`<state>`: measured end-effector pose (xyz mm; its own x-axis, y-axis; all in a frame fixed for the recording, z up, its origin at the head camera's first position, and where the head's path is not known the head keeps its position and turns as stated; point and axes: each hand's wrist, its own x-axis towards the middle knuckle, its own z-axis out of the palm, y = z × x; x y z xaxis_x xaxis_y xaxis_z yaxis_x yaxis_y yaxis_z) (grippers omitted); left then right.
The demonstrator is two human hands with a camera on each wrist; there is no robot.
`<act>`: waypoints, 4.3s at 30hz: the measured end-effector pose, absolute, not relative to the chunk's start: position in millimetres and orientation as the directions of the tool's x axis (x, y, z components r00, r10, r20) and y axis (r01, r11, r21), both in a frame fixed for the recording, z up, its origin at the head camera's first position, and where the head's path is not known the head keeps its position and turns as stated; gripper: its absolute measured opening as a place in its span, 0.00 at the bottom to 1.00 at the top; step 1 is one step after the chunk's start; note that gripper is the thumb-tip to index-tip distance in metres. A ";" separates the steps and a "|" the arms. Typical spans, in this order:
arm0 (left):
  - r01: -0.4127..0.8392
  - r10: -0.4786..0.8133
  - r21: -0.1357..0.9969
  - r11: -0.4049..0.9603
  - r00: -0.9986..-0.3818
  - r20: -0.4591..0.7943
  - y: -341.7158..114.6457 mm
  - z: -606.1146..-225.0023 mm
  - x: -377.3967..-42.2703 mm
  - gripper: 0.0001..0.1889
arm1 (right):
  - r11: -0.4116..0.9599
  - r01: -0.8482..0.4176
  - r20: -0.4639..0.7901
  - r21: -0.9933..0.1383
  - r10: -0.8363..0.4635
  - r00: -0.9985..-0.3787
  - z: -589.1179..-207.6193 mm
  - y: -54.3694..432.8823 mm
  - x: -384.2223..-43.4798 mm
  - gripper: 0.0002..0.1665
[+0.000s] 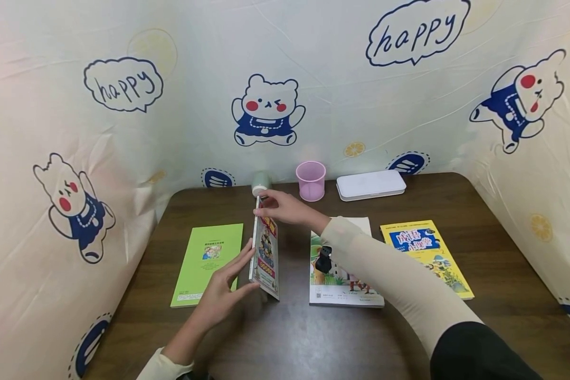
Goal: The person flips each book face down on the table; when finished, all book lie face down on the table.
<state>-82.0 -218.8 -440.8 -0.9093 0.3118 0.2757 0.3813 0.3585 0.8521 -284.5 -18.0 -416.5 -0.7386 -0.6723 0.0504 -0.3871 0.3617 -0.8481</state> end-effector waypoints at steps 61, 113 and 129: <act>0.200 0.326 0.879 0.433 -0.944 0.054 -185.2 -472.6 -103.0 0.44 | 0.084 -0.141 0.046 -0.986 -0.683 -0.729 -462.9 34.9 -276.7 0.41; 0.314 0.379 0.295 0.902 -0.904 -0.196 -153.1 -489.4 -117.4 0.31 | 0.758 -0.492 -0.152 -0.427 -0.597 -0.788 -495.3 50.4 -288.4 0.53; 0.315 0.379 0.280 0.907 -0.900 -0.217 -154.5 -487.0 -119.3 0.30 | 0.707 -0.497 -0.146 -0.503 -0.637 -0.757 -492.7 61.0 -294.7 0.50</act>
<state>-119.3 -154.5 -487.0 -0.8995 0.3793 -0.2168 0.3148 0.9068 0.2802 -294.7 61.0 -492.7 -0.7573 -0.6365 -0.1462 -0.4971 0.7069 -0.5031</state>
